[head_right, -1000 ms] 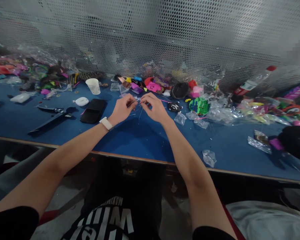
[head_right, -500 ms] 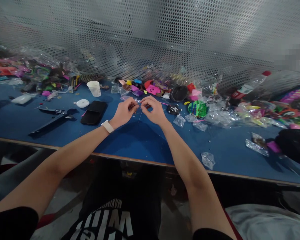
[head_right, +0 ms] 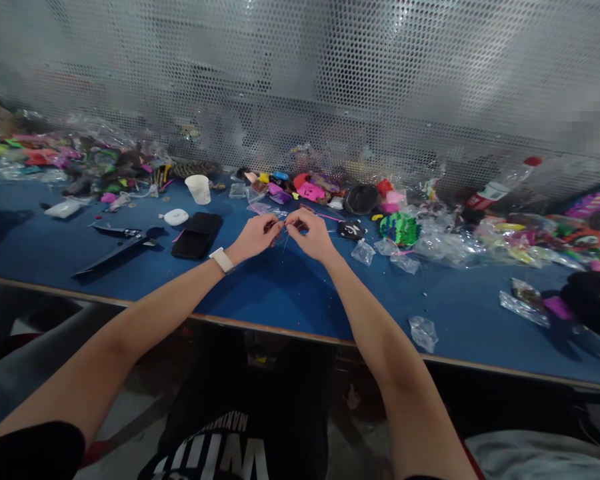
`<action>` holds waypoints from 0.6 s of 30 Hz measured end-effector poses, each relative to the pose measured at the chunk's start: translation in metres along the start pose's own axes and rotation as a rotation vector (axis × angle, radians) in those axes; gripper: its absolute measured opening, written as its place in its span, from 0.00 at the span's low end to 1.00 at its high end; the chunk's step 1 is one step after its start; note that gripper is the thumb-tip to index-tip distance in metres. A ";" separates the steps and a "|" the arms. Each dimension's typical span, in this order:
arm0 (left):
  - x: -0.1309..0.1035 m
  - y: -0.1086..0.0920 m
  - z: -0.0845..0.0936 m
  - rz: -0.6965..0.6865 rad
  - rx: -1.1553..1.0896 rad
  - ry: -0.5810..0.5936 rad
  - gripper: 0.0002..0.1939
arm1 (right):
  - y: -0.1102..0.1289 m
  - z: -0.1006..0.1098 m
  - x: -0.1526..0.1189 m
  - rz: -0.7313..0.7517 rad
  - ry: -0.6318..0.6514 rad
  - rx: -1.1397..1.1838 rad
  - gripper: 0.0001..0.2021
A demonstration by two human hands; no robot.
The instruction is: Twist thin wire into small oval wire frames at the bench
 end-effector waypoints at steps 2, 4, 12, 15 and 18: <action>0.001 0.004 -0.004 0.032 -0.037 0.057 0.17 | -0.002 0.001 0.001 0.004 -0.020 -0.014 0.10; 0.001 0.004 -0.004 0.009 -0.002 0.076 0.16 | -0.003 0.003 0.001 0.010 -0.019 -0.030 0.09; 0.000 -0.008 -0.007 -0.135 0.299 0.111 0.12 | 0.004 0.017 0.001 0.117 0.070 -0.147 0.04; -0.001 -0.009 -0.007 -0.134 0.337 0.085 0.12 | 0.007 0.021 0.002 0.124 0.038 -0.174 0.05; -0.001 -0.009 -0.007 -0.130 0.381 0.043 0.11 | 0.010 0.021 0.003 0.130 -0.031 -0.187 0.06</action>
Point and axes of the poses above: each hand's wrist, its own x-axis towards the middle knuckle, its own z-axis out of the back of the hand, y = z × x, the point moved 6 cm from there along x, towards the middle knuckle, and after that the axes turned 10 degrees about -x, right-handed, at the moved point
